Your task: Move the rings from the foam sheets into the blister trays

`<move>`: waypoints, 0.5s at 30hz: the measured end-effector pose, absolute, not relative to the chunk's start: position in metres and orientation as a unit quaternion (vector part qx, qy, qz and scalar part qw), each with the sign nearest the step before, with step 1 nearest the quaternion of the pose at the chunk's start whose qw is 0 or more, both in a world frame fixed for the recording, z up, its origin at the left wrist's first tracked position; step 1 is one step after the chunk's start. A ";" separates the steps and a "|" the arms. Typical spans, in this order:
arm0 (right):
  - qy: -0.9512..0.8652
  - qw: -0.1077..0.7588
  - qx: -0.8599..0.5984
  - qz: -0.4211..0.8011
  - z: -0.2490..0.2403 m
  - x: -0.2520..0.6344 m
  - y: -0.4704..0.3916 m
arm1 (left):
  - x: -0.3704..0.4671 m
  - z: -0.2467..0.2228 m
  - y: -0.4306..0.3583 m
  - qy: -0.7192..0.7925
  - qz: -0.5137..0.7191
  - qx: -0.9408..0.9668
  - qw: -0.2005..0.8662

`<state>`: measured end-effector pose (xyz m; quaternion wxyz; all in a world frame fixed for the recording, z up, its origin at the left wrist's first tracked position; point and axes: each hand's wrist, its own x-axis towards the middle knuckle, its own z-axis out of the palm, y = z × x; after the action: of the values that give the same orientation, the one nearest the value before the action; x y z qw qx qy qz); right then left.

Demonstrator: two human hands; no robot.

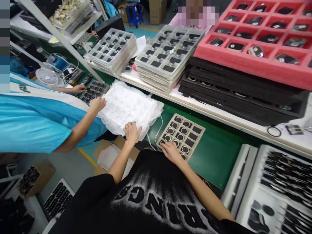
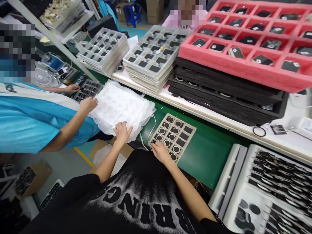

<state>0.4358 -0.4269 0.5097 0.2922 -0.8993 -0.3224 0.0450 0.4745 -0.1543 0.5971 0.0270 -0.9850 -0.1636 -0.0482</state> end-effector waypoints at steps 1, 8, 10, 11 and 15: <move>-0.333 0.300 -0.892 0.055 0.514 0.442 -0.417 | 0.478 0.600 -0.147 -0.157 -0.006 -0.987 0.038; -0.223 0.488 -0.837 0.113 0.529 0.482 -0.333 | 0.491 0.621 -0.130 -0.054 0.032 -0.997 0.038; -0.087 0.585 -0.794 0.137 0.528 0.497 -0.306 | 0.494 0.618 -0.132 -0.045 0.046 -0.997 0.049; -0.011 0.626 -0.764 0.156 0.527 0.505 -0.294 | 0.495 0.614 -0.133 -0.045 0.059 -0.996 0.057; 0.152 0.692 -0.671 0.217 0.521 0.524 -0.264 | 0.494 0.596 -0.136 -0.047 0.079 -0.993 0.069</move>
<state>0.5237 -0.2637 0.5207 0.6923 -0.6714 0.1516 0.2167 0.4941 -0.1363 0.5963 0.0692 -0.9933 -0.0473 0.0791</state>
